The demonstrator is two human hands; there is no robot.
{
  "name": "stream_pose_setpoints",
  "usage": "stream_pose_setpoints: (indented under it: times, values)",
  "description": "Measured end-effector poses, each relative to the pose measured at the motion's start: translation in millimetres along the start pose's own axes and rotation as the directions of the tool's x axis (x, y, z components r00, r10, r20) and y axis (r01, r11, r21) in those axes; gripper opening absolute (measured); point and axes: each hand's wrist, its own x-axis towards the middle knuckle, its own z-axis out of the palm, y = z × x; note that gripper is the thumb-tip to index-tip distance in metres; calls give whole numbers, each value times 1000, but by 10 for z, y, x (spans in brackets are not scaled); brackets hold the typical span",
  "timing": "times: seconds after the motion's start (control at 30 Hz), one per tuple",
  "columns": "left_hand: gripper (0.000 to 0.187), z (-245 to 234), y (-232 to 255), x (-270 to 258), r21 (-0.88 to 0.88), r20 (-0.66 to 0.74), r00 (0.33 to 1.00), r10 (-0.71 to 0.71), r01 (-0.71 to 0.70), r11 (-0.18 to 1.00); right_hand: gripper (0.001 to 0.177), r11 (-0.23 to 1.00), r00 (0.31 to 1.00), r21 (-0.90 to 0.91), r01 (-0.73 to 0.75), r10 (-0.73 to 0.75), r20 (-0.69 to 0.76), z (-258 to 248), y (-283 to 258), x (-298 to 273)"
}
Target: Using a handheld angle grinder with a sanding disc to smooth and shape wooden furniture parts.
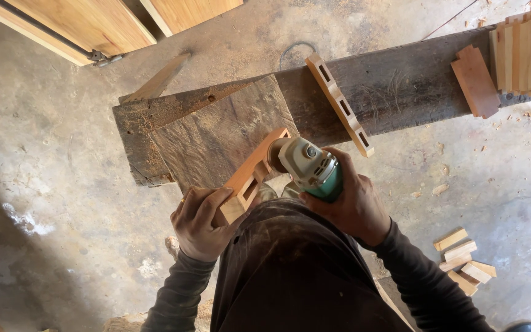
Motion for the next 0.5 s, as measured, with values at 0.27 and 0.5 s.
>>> stream_pose_setpoints:
  times: [0.27, 0.5]
  values:
    - [55, 9, 75, 76, 19, -19, 1000, 20, -19, 1000, 86, 979, 993, 192, -65, 45, 109, -21, 92, 42]
    - [54, 54, 39, 41, 14, -24, 999, 39, -39, 999, 86, 979, 988, 186, -85, 60, 139, -30, 84, 61]
